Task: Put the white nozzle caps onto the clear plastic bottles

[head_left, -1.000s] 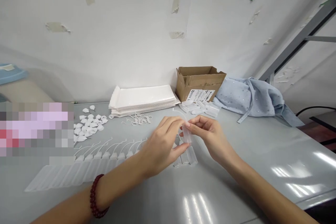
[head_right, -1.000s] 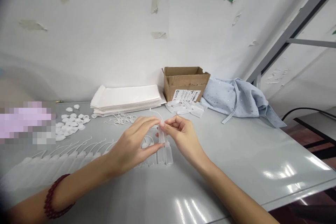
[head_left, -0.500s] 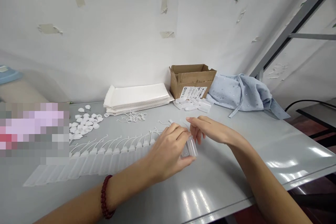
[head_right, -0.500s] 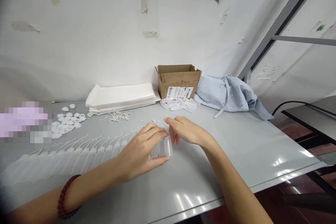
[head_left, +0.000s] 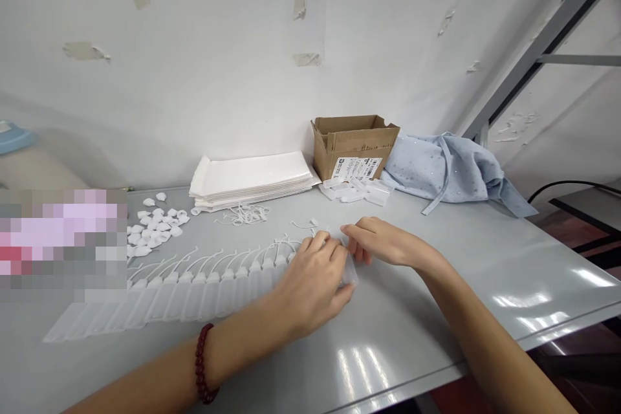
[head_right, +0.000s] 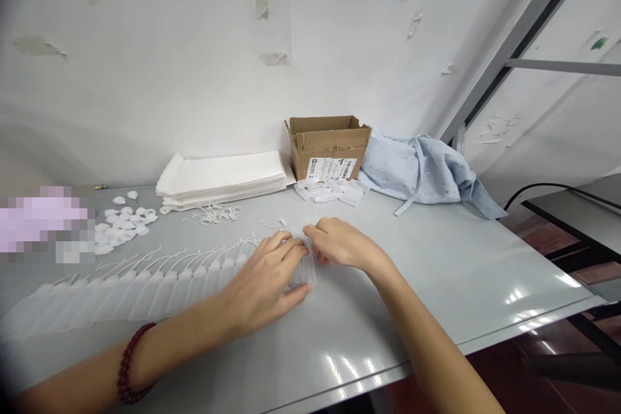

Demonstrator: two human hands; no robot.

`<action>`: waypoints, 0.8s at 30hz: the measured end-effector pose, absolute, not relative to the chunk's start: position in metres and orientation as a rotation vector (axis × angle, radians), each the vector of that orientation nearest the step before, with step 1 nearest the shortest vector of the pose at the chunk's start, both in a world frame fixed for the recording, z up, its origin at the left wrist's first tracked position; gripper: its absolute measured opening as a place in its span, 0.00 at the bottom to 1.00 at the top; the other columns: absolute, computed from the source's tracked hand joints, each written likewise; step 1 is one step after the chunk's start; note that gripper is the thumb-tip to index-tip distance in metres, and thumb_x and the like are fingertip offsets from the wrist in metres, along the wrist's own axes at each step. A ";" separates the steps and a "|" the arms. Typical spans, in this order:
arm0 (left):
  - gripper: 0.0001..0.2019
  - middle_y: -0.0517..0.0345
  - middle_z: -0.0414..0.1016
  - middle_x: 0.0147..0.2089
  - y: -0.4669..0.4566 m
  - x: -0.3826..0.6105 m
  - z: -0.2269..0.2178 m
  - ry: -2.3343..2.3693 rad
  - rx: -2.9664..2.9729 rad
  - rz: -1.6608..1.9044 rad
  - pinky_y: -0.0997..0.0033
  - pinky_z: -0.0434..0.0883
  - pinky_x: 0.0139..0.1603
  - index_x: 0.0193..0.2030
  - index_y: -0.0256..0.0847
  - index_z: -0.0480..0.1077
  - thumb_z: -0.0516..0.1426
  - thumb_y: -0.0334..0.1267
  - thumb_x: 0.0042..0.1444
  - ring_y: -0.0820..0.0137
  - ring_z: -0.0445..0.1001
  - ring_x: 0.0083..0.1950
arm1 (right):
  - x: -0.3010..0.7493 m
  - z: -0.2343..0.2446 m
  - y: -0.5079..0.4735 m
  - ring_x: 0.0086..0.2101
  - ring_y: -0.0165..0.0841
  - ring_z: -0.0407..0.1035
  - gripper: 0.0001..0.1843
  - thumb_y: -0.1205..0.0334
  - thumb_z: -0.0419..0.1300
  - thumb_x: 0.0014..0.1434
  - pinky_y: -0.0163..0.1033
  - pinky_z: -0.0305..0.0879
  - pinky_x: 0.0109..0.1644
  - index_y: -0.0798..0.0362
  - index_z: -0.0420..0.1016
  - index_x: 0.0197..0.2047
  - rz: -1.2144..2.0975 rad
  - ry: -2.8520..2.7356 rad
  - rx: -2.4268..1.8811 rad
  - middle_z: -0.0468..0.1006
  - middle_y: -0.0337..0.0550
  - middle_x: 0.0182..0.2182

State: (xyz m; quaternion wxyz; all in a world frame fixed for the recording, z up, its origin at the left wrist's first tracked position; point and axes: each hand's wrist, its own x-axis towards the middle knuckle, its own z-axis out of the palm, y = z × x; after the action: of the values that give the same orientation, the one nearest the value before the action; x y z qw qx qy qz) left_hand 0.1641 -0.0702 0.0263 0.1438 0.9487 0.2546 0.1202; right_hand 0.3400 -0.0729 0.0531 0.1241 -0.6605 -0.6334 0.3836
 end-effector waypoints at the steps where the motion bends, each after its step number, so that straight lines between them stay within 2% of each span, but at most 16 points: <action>1: 0.13 0.49 0.71 0.46 -0.070 0.164 0.025 0.730 2.743 0.346 0.55 0.66 0.53 0.47 0.33 0.68 0.57 0.37 0.57 0.57 0.63 0.52 | 0.339 0.052 -0.073 0.23 0.35 0.70 0.28 0.51 0.43 0.63 0.39 0.63 0.31 0.57 0.73 0.22 1.122 -1.853 -1.917 0.76 0.47 0.20; 6: 0.13 0.46 0.70 0.45 -0.067 0.164 0.018 0.672 2.829 0.402 0.57 0.66 0.56 0.46 0.30 0.69 0.56 0.37 0.58 0.57 0.64 0.52 | 0.336 0.048 -0.072 0.21 0.33 0.68 0.27 0.53 0.43 0.63 0.38 0.63 0.30 0.56 0.69 0.19 1.132 -1.875 -1.884 0.74 0.45 0.19; 14: 0.11 0.45 0.70 0.43 -0.069 0.164 0.013 0.652 2.991 0.520 0.56 0.68 0.54 0.44 0.29 0.68 0.55 0.36 0.59 0.55 0.66 0.51 | 0.336 0.047 -0.073 0.22 0.33 0.69 0.26 0.54 0.44 0.63 0.38 0.64 0.31 0.54 0.66 0.18 1.096 -1.872 -1.892 0.74 0.44 0.18; 19: 0.15 0.46 0.71 0.44 -0.062 0.157 0.025 0.655 2.904 0.595 0.57 0.69 0.51 0.45 0.31 0.68 0.56 0.43 0.60 0.57 0.67 0.49 | 0.338 0.047 -0.073 0.22 0.33 0.70 0.24 0.56 0.44 0.62 0.37 0.64 0.29 0.54 0.67 0.19 1.087 -1.887 -1.869 0.74 0.43 0.18; 22: 0.12 0.45 0.72 0.44 -0.040 0.150 0.044 0.748 2.849 0.824 0.58 0.69 0.51 0.45 0.30 0.69 0.51 0.37 0.63 0.59 0.67 0.50 | 0.342 0.044 -0.069 0.21 0.33 0.71 0.24 0.57 0.44 0.62 0.36 0.65 0.28 0.56 0.69 0.20 1.046 -1.852 -1.898 0.76 0.45 0.19; 24: 0.10 0.45 0.73 0.44 -0.019 0.146 0.057 0.900 2.831 0.808 0.58 0.68 0.51 0.45 0.30 0.70 0.50 0.32 0.63 0.59 0.68 0.50 | 0.346 0.042 -0.064 0.20 0.32 0.71 0.24 0.57 0.43 0.62 0.36 0.64 0.26 0.56 0.70 0.21 0.973 -1.837 -1.917 0.77 0.45 0.19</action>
State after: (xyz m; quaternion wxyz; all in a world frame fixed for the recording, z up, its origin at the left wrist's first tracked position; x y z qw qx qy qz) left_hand 0.1461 -0.0188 0.0565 0.0313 0.9191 0.2923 0.2624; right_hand 0.3461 -0.0645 0.0422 0.1563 -0.6696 -0.6417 0.3399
